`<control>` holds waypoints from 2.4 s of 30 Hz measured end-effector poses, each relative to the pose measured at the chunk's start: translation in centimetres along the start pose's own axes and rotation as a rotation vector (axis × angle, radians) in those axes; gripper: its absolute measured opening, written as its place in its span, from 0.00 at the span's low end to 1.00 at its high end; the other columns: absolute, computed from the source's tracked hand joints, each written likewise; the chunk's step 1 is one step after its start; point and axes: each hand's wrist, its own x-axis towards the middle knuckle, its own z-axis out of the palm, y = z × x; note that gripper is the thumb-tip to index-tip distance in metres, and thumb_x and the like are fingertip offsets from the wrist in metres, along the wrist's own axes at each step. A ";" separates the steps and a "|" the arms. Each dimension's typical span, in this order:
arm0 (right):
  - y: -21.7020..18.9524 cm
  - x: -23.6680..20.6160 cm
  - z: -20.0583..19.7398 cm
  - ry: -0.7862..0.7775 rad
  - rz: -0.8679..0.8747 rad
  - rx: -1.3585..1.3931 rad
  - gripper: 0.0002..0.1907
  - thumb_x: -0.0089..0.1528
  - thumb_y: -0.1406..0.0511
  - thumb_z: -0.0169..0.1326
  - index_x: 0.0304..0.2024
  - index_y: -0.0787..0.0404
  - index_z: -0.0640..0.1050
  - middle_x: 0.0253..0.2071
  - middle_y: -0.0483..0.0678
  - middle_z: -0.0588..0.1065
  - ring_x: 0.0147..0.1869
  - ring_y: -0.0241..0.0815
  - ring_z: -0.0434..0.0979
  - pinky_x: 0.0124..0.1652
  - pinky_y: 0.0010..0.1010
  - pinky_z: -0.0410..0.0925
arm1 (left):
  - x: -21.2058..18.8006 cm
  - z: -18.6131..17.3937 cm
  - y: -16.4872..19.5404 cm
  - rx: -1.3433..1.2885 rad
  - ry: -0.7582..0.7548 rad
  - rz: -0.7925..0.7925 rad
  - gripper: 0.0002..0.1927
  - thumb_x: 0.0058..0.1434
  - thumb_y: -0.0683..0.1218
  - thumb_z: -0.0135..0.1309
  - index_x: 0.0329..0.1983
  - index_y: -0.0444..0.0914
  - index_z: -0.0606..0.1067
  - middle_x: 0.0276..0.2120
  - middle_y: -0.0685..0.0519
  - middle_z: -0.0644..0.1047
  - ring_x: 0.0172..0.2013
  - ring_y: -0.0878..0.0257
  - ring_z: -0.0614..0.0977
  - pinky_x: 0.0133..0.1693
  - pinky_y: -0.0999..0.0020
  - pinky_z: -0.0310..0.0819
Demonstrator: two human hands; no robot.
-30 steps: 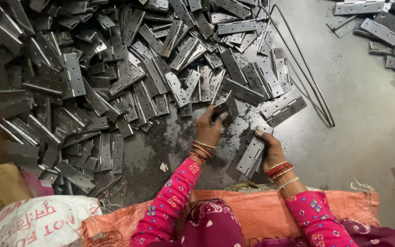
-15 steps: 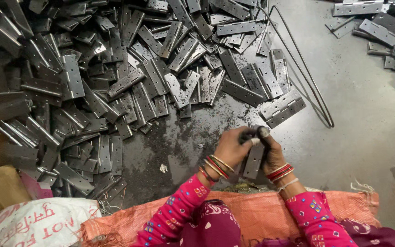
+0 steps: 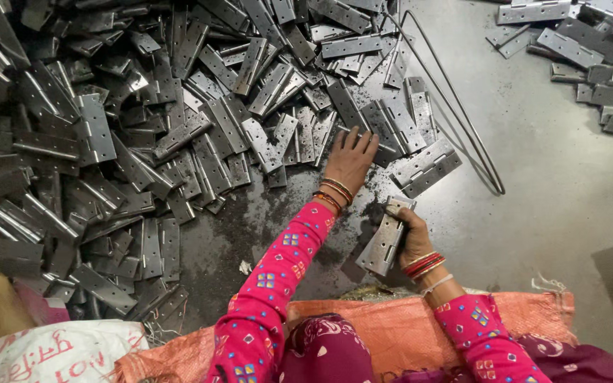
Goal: The person picks up metal hinges from a large pile on the floor, aligns multiple hinges together, and stacks them in their hands.
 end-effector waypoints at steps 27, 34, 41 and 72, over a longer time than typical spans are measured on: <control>0.7 0.7 -0.4 0.106 -0.075 -0.037 0.12 0.57 0.59 0.56 0.37 0.60 0.79 0.34 0.46 0.79 0.38 0.39 0.78 0.43 0.31 0.74 | -2.8 -1.2 -1.2 -0.266 -0.292 -0.252 0.23 0.46 0.56 0.63 0.39 0.37 0.75 0.31 0.45 0.79 0.28 0.50 0.83 0.27 0.55 0.78; 0.5 0.4 -0.4 0.037 -0.072 -0.034 0.13 0.57 0.60 0.56 0.38 0.61 0.79 0.34 0.47 0.79 0.38 0.41 0.78 0.43 0.35 0.74 | -5.4 -2.9 0.5 -0.826 0.150 -0.538 0.10 0.69 0.44 0.52 0.53 0.47 0.74 0.36 0.52 0.84 0.27 0.61 0.85 0.26 0.69 0.81; -0.1 -0.3 0.8 0.004 -0.075 -0.044 0.14 0.57 0.61 0.55 0.41 0.62 0.79 0.35 0.46 0.79 0.40 0.41 0.79 0.45 0.34 0.73 | -7.4 -4.1 -0.5 -0.812 0.143 -0.584 0.15 0.71 0.44 0.49 0.60 0.45 0.70 0.27 0.52 0.81 0.25 0.60 0.84 0.25 0.69 0.79; -10.3 -0.8 -1.9 0.125 -0.420 0.177 0.04 0.61 0.65 0.55 0.37 0.58 0.78 0.37 0.45 0.78 0.46 0.40 0.77 0.55 0.33 0.71 | -9.9 -6.8 7.8 -0.843 -0.338 -0.701 0.15 0.60 0.53 0.63 0.44 0.40 0.78 0.29 0.49 0.83 0.28 0.58 0.84 0.33 0.61 0.80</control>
